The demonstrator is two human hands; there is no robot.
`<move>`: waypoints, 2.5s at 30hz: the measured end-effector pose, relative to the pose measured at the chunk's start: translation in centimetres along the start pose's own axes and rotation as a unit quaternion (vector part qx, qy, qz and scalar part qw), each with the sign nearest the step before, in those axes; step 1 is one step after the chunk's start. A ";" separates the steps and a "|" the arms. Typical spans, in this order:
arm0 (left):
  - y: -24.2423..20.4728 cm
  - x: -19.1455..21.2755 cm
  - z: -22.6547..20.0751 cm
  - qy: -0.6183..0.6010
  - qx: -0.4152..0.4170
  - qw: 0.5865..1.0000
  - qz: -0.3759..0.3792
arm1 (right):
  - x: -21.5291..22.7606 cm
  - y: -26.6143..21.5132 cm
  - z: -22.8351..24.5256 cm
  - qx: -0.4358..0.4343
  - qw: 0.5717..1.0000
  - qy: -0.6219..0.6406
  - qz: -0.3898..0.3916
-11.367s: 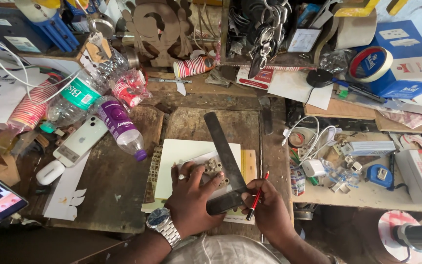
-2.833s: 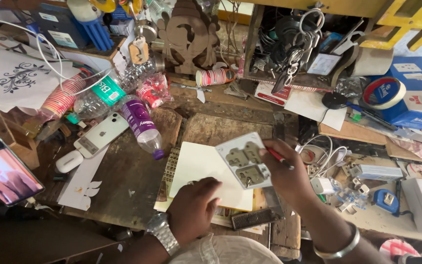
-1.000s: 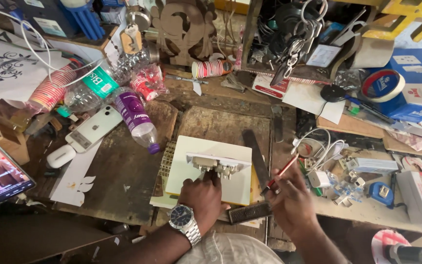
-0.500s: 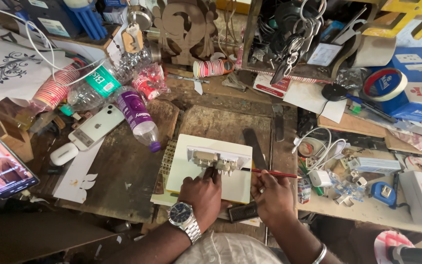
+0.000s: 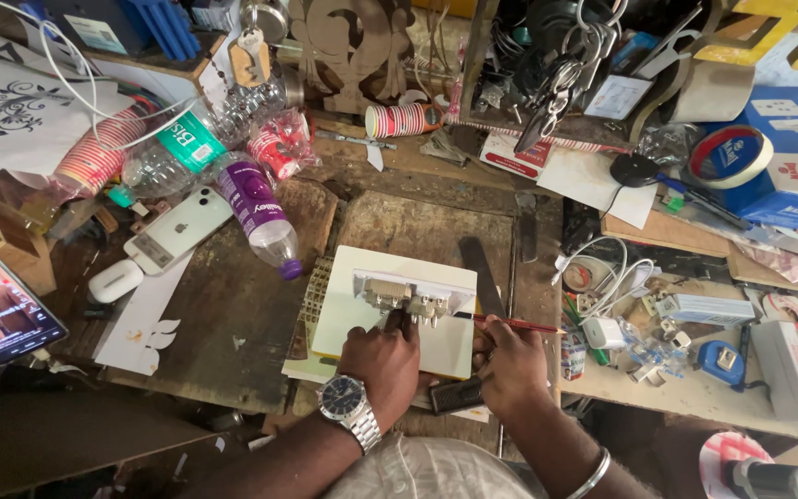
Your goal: Measure and mark dimensions on a piece of paper or notebook using a ruler and pencil.
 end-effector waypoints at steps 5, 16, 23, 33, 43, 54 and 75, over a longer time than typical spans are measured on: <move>-0.1 -0.1 0.1 -0.001 -0.006 0.999 -0.047 | 0.2 0.5 -0.2 -0.014 1.000 -0.007 -0.008; 0.0 -2.2 0.4 0.002 -0.016 1.000 -0.016 | 0.4 -0.1 0.9 -0.042 0.997 -0.017 -0.057; -0.4 -0.5 0.5 -0.009 0.001 0.998 -0.062 | -4.4 -1.7 9.1 0.077 0.986 0.045 0.138; -0.2 -1.5 0.6 -0.025 -0.008 0.997 -0.067 | -25.2 -9.7 13.2 0.240 0.741 -0.349 0.521; -0.6 -2.4 0.4 -0.010 -0.021 0.996 -0.080 | -33.9 -8.3 1.2 0.320 0.368 -0.652 0.580; -0.4 -3.5 0.5 -0.034 -0.017 0.991 -0.129 | -34.1 -7.4 -3.7 0.336 0.111 -0.767 0.536; -0.5 -3.4 0.4 -0.003 -0.020 0.989 -0.146 | -32.9 -9.1 -2.7 0.291 0.114 -0.781 0.541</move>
Point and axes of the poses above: each hand's wrist, its own y-axis towards the middle knuckle, its own x-axis out of the back of the hand, z = x × y, the point moved 6 cm from there along y, towards the middle knuckle, and after that the axes turned 8 degrees about -z, right-handed, at the moved point
